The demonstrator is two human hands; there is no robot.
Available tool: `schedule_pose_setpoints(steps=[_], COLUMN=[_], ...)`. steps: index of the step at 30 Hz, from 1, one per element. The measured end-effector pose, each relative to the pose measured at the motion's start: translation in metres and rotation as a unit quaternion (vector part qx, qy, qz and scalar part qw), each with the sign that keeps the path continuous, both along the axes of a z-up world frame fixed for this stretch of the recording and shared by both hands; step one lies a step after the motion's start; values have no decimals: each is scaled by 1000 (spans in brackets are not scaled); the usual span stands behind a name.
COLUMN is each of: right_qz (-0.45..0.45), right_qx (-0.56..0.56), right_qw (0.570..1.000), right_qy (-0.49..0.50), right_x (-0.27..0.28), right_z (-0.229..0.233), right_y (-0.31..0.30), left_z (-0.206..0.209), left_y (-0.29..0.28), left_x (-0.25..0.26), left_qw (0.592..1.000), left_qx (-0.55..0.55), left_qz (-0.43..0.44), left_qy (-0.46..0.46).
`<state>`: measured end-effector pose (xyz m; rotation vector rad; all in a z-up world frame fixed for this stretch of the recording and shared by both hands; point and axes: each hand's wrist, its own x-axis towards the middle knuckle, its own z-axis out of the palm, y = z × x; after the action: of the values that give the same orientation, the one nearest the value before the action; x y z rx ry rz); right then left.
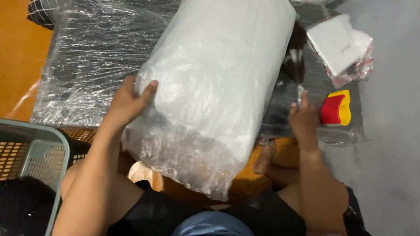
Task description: Wrapping a white pillow or foam cushion in protective plastic wrap on a floor-level workspace.
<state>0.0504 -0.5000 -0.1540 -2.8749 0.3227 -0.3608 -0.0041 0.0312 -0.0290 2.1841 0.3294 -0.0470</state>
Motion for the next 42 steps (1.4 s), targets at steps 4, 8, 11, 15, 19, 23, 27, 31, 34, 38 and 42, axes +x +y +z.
schedule_pose_setpoints(steps=[4,8,11,15,19,23,27,31,34,38,42], right_qz=[46,-1,55,-6,-53,52,74,-16,-1,117,-33], right_qx=[-13,373,439,546,648,780,683,399,256,210,295], right_qw=[998,884,869,828,753,624,723,916,965,971,953], right_qy=[-41,283,219,131,103,-18,-75,34,64,1,69], right_x=[-28,-34,-64,-34,-16,-1,21,0,-5,-26,-43], right_z=[42,8,111,52,83,102,81,96,71,92,101], right_y=[56,44,123,69,81,97,80,90,55,57,54], left_z=[21,60,54,23,9,5,-11,-13,6,-1,22], left_y=[-8,-27,-36,-46,-58,-69,-73,-72,-67,-45,-44], left_x=[-9,-19,-19,-9,8,29,46,41,28,19,4], left_qw=[992,970,960,977,987,946,959,990,991,987,988], left_qx=[-31,-34,-10,-43,-128,-313,-255,-40,64,130,121], left_qz=[-73,-173,-206,-148,-70,-42,-90,-132,-114,-82,-75], left_qy=[99,169,188,147,62,-76,-82,4,-10,-50,-63])
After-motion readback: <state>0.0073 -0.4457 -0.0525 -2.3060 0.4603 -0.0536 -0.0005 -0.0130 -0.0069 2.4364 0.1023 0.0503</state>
